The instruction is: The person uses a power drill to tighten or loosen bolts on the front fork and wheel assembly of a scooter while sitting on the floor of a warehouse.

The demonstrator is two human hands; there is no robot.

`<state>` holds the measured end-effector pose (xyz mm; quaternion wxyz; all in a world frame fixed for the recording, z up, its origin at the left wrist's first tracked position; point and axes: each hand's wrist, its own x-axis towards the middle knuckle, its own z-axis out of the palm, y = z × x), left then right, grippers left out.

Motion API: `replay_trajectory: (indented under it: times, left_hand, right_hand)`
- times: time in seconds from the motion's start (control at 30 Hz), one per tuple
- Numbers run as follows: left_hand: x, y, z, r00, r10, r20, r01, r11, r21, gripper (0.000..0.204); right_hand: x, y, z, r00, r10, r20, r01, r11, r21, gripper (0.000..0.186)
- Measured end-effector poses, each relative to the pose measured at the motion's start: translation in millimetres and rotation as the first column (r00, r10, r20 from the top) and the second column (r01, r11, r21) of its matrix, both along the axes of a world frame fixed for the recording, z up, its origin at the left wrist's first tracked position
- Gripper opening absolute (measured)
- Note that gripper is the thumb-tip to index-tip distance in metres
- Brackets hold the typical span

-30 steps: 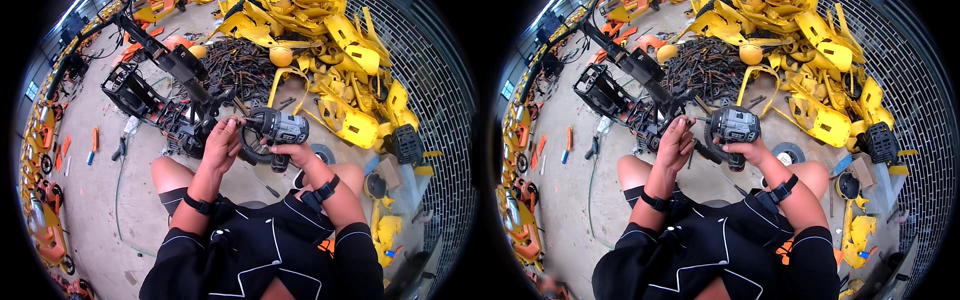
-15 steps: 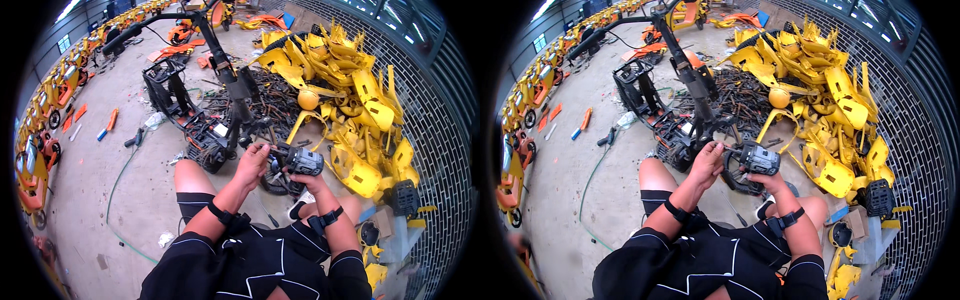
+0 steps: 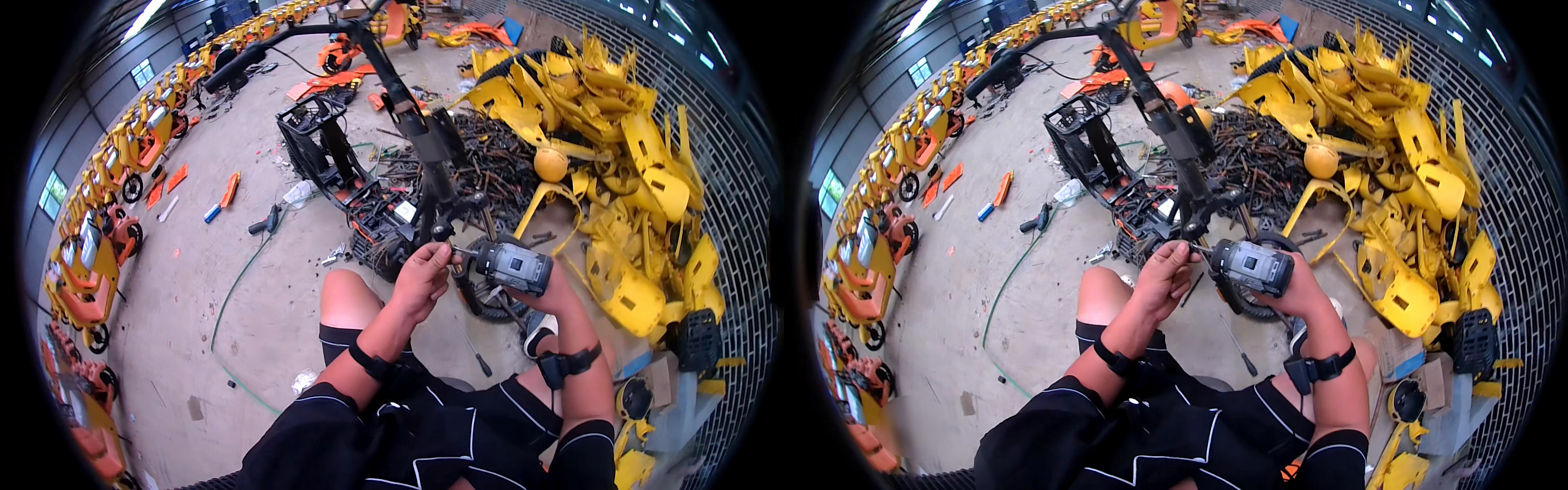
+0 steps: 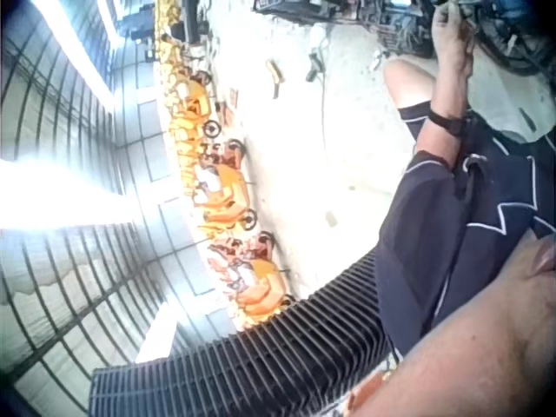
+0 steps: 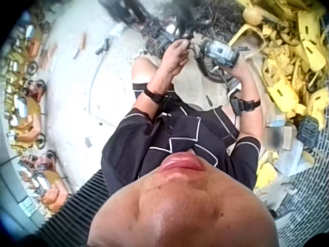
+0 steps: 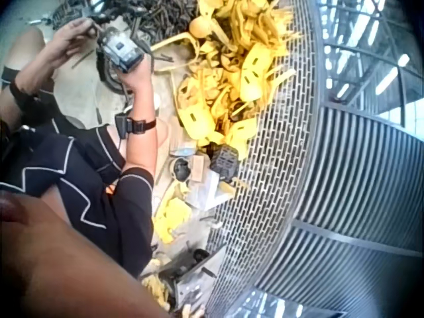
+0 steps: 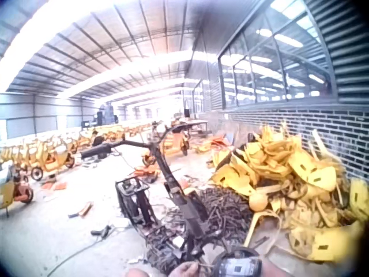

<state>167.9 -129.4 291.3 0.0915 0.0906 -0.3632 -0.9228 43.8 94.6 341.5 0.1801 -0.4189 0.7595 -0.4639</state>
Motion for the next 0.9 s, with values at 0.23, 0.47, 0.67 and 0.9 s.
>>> replay_trajectory:
  times: [0.23, 0.47, 0.67, 0.9]
  left_hand:
    - [-26.9, 13.2, -22.8, 0.968, -0.051, 0.246, 0.137, 0.927, -0.349, 0.017]
    - [-76.5, 19.2, -31.7, 0.992, 0.045, 0.119, -0.003, 0.943, -0.333, 0.017]
    - [-129.8, 21.3, -25.2, 0.977, 0.090, 0.194, 0.006, 0.896, -0.445, 0.023]
    - [-172.3, 21.6, -66.0, 0.966, -0.093, 0.243, 0.145, 0.967, -0.209, 0.030]
  right_hand:
    - [-37.5, 38.2, -66.1, 0.974, 0.107, 0.200, -0.075, 0.984, -0.162, 0.053]
    - [-42.8, 35.9, -56.9, 0.505, 0.234, 0.830, 0.088, 0.943, -0.320, 0.046]
    - [-44.6, 18.7, -72.0, 0.324, 0.167, 0.931, 0.325, 0.905, -0.275, 0.036]
    - [-61.0, 15.5, -76.9, 0.277, -0.024, 0.961, 0.444, 0.890, -0.106, 0.022]
